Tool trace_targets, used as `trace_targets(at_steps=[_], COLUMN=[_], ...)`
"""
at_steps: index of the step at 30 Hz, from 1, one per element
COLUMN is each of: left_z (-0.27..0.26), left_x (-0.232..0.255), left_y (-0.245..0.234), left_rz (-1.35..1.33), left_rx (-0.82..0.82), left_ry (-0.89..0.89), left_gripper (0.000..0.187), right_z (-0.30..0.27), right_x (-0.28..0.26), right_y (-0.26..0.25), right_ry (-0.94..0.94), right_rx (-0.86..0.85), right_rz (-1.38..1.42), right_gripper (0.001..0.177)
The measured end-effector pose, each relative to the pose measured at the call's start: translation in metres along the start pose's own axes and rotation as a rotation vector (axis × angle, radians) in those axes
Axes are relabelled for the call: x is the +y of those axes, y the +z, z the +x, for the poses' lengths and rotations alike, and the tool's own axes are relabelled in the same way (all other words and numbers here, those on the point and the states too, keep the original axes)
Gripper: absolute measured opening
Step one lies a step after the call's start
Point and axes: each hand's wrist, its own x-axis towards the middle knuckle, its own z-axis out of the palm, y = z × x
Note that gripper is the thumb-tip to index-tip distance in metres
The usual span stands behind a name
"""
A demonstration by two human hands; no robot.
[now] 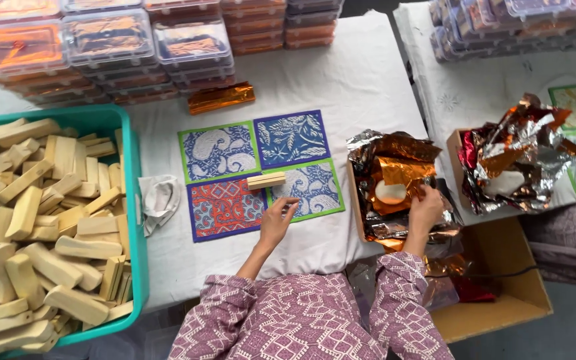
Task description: The person wraps a bar of soap in a sheet of gold foil, folds the edges, and places it into a clear plastic container. They then wipe the container with a white cloth and stack it with other containers. The person repeats the process by picking up another bar of soap and wrapping it in foil.
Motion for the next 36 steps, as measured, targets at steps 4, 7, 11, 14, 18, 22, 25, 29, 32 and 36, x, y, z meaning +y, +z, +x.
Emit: trace_targets(at_steps=[4,7,11,14,18,22,25,29,32,36], left_z=[0.015,0.03,0.05,0.058,0.078,0.114,0.144,0.168,0.171,0.167], left_x=[0.041,0.059,0.054,0.053,0.097,0.103,0.094,0.106,0.129,0.153], left_y=[0.028,0.06,0.129,0.172,0.184,0.192,0.203,0.211,0.204,0.192], left_rz=[0.057,0.151,0.263,0.365,0.628,0.843,0.935,0.318,0.165,0.189], left_rx=[-0.066,-0.127,-0.262,-0.25,0.059,0.183,-0.045,-0.12,-0.138,-0.007], left_ry=[0.157,0.341,0.525,0.648,0.865,1.048,0.959,0.563,0.446,0.528], left_gripper=[0.02,0.016,0.012,0.018,0.043,0.055,0.013,0.015,0.016,0.015], right_z=[-0.004,-0.003,-0.002,-0.005,0.0,0.002,0.004,0.011,0.007,0.006], right_x=[-0.036,-0.03,-0.024,-0.033,-0.03,-0.047,-0.064,-0.081,-0.074,-0.078], right_y=[-0.026,-0.024,-0.028,-0.04,-0.035,-0.037,-0.034,-0.036,-0.02,-0.025], right_ry=[0.052,0.008,0.065,0.063,-0.064,-0.089,-0.117,-0.224,-0.203,-0.172], right_rx=[0.025,0.022,-0.03,-0.047,-0.024,0.007,-0.076,-0.208,-0.294,-0.265], right_rz=[0.093,0.038,0.128,0.163,0.142,0.124,0.213,0.104,0.074,0.202], right_gripper=[0.03,0.026,0.025,0.024,0.023,0.019,0.018,0.074,0.084,0.079])
